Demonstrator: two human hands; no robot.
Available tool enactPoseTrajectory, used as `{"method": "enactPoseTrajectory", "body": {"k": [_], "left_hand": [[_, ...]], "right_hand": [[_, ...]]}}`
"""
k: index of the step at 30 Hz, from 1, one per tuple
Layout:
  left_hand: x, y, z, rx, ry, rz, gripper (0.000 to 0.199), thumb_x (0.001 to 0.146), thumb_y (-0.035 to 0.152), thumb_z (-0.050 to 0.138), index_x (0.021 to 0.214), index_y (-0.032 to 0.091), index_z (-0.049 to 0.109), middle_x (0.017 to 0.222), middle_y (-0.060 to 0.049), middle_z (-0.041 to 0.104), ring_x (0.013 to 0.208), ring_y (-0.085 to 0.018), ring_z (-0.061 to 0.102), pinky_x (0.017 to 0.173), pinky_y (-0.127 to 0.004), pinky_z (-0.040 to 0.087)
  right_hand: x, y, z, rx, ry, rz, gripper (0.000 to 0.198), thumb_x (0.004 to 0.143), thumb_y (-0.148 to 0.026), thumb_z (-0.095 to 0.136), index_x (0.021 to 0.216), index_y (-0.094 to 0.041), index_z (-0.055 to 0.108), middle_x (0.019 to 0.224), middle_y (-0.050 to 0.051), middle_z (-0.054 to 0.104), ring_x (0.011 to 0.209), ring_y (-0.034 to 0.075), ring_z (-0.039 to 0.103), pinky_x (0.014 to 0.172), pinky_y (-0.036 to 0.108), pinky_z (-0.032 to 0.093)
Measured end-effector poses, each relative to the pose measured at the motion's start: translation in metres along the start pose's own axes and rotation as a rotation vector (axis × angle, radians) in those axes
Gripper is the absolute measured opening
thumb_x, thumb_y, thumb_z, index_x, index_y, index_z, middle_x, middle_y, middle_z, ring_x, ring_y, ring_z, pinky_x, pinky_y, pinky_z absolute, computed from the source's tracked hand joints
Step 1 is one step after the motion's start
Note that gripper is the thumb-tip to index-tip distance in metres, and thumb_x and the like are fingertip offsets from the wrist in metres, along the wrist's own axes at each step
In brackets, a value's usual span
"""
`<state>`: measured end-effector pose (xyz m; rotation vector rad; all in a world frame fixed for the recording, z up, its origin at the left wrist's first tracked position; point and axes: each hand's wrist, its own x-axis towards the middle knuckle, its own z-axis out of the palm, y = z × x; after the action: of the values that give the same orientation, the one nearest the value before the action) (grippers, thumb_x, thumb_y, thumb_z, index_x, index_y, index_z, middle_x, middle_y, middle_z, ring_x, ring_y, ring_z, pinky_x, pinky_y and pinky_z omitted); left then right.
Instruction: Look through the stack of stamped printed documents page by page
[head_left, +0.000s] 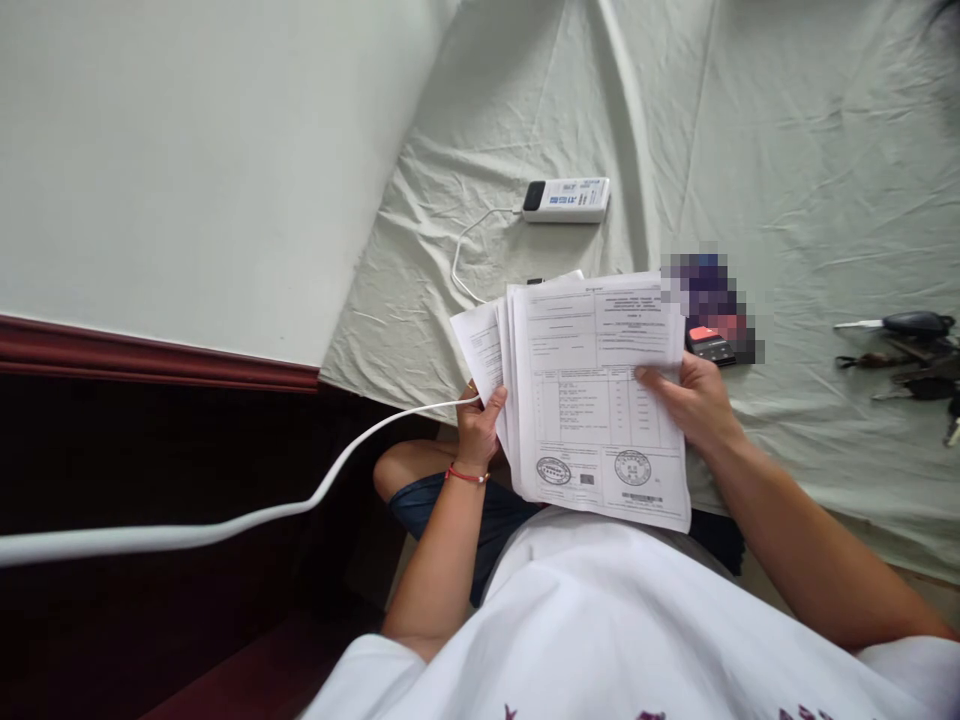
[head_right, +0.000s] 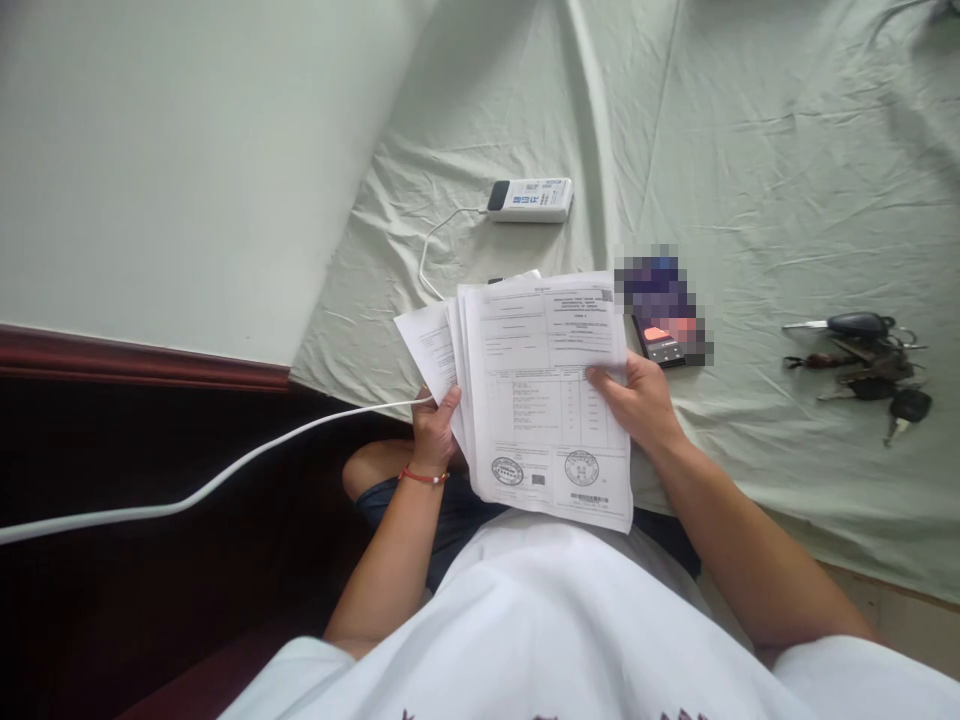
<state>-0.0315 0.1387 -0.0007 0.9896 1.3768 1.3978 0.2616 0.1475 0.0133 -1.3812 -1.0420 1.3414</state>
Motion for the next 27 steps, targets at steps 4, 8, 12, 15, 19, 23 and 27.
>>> {"method": "enactPoseTrajectory", "body": {"k": [4,8,12,15,19,23,27], "left_hand": [[0.0,-0.001,-0.001,-0.022,-0.003,-0.017,0.042,0.079,0.042,0.086,0.113,0.02,0.076,0.116,-0.009,0.077,0.109,-0.026,0.073,0.1,-0.038,0.057],[0.0,-0.002,-0.002,-0.033,0.0,-0.043,0.043,0.078,0.042,0.087,0.113,0.02,0.075,0.115,-0.009,0.078,0.106,-0.026,0.074,0.098,-0.038,0.058],[0.0,-0.003,-0.002,-0.052,-0.003,-0.043,0.041,0.077,0.041,0.088,0.111,0.021,0.075,0.113,-0.008,0.078,0.103,-0.024,0.074,0.096,-0.037,0.058],[0.001,-0.002,0.0,-0.065,-0.007,-0.043,0.041,0.077,0.041,0.088,0.111,0.021,0.076,0.115,-0.008,0.078,0.104,-0.024,0.074,0.096,-0.037,0.058],[0.001,0.0,0.002,-0.09,0.004,-0.058,0.044,0.075,0.043,0.089,0.111,0.022,0.076,0.115,-0.008,0.078,0.104,-0.025,0.074,0.096,-0.038,0.058],[0.0,0.004,0.002,-0.047,0.016,-0.046,0.044,0.075,0.047,0.089,0.107,0.021,0.076,0.11,-0.008,0.079,0.104,-0.025,0.074,0.094,-0.037,0.059],[-0.002,0.009,0.001,-0.014,0.003,-0.047,0.038,0.079,0.048,0.086,0.105,0.022,0.077,0.108,-0.007,0.079,0.103,-0.026,0.074,0.093,-0.037,0.06]], "right_hand": [[-0.002,-0.003,0.001,0.105,0.042,0.032,0.034,0.08,-0.041,0.079,0.109,-0.022,0.078,0.112,0.006,0.079,0.095,0.026,0.076,0.079,0.039,0.064],[-0.004,-0.005,0.003,0.131,0.075,0.026,0.034,0.078,-0.041,0.08,0.106,-0.022,0.078,0.112,0.006,0.079,0.094,0.026,0.076,0.079,0.041,0.065],[-0.005,-0.004,0.004,0.107,0.096,-0.006,0.03,0.079,-0.04,0.079,0.103,-0.023,0.078,0.11,0.006,0.079,0.094,0.027,0.076,0.079,0.042,0.065],[-0.006,-0.004,0.004,0.086,0.108,-0.021,0.028,0.08,-0.041,0.077,0.102,-0.023,0.077,0.109,0.006,0.079,0.093,0.027,0.076,0.078,0.043,0.065],[-0.007,-0.005,0.005,0.108,0.139,-0.014,0.028,0.078,-0.041,0.077,0.1,-0.023,0.076,0.107,0.007,0.079,0.091,0.028,0.076,0.075,0.044,0.065],[-0.007,-0.007,0.006,0.168,0.166,0.011,0.027,0.077,-0.037,0.076,0.099,-0.022,0.075,0.103,0.007,0.079,0.086,0.028,0.076,0.075,0.046,0.065],[-0.005,-0.008,0.006,0.215,0.203,-0.005,0.029,0.076,-0.033,0.076,0.103,-0.022,0.075,0.108,0.007,0.079,0.095,0.031,0.077,0.085,0.05,0.064]]}}
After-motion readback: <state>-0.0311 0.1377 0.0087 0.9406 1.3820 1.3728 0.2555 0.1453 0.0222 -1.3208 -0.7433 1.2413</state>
